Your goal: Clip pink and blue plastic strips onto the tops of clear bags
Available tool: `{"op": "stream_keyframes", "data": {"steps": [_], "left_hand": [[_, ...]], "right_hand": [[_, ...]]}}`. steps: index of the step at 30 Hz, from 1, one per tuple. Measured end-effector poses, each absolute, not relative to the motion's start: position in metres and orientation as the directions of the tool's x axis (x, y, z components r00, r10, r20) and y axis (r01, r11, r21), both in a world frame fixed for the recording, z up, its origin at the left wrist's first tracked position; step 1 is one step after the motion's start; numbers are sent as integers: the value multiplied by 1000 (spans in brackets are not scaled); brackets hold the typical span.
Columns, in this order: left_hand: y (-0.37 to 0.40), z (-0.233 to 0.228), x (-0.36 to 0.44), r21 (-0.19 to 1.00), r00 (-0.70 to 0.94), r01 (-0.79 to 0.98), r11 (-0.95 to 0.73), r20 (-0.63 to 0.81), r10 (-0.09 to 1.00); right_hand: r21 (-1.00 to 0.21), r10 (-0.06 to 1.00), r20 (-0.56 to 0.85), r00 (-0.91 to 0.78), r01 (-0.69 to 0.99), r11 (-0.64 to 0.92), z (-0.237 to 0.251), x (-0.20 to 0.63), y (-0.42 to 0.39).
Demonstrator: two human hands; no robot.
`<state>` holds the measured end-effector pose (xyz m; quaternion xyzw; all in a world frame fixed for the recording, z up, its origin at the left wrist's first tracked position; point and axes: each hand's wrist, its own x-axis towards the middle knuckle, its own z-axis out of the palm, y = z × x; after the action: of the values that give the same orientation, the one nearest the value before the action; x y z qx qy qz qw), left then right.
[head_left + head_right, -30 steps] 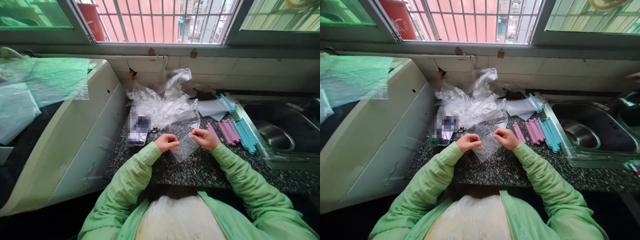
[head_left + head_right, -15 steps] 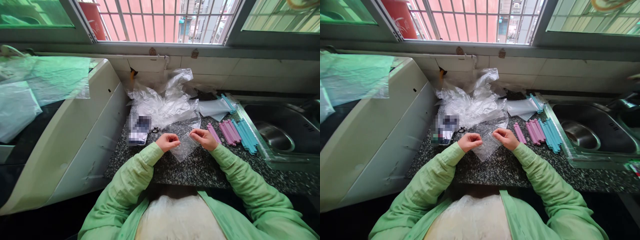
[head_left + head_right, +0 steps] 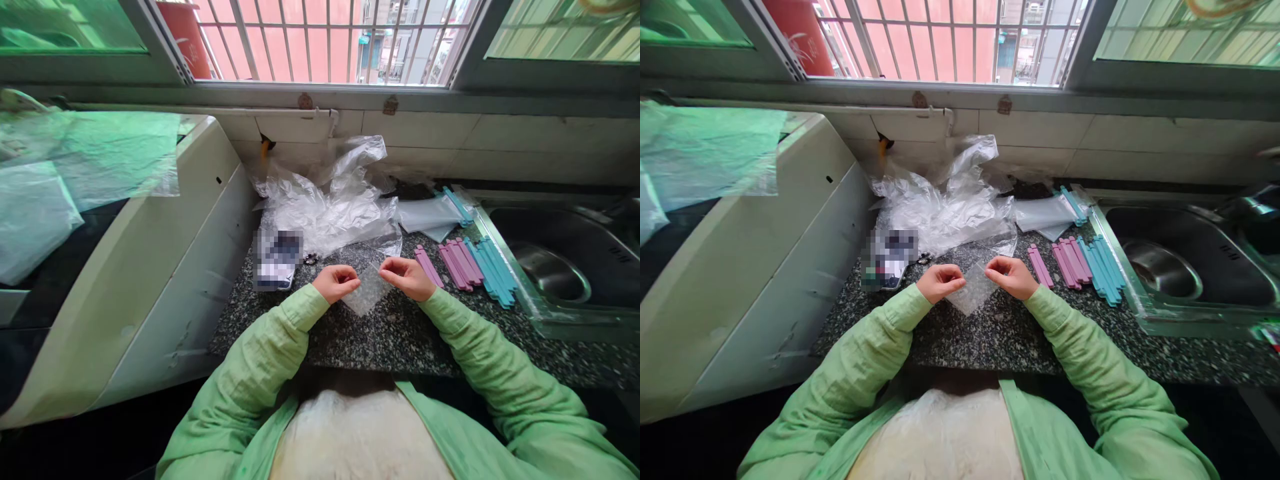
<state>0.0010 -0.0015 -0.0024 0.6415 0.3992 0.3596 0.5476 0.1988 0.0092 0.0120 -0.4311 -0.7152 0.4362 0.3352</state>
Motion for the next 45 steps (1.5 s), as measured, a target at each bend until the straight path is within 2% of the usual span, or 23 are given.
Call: {"op": "stream_keyframes", "data": {"steps": [10, 16, 22, 32, 45], "left_hand": [[-1, -2, 0, 975, 487, 210, -70, -42, 872], [-1, -2, 3, 986, 397, 131, -106, 46, 917], [0, -3, 4, 974, 347, 129, -186, 132, 929], [-1, -5, 5, 957, 317, 195, -213, 144, 937], [-2, -7, 9, 968, 293, 153, -199, 148, 945]], "right_hand": [[-850, 875, 144, -461, 395, 348, 14, 199, 7], [-825, 828, 149, -541, 394, 406, 15, 193, 2], [-811, 812, 150, -564, 400, 428, 12, 187, 1], [-800, 810, 174, -560, 399, 449, 11, 187, 1], [-786, 826, 228, -515, 404, 468, 12, 182, -1]]}}
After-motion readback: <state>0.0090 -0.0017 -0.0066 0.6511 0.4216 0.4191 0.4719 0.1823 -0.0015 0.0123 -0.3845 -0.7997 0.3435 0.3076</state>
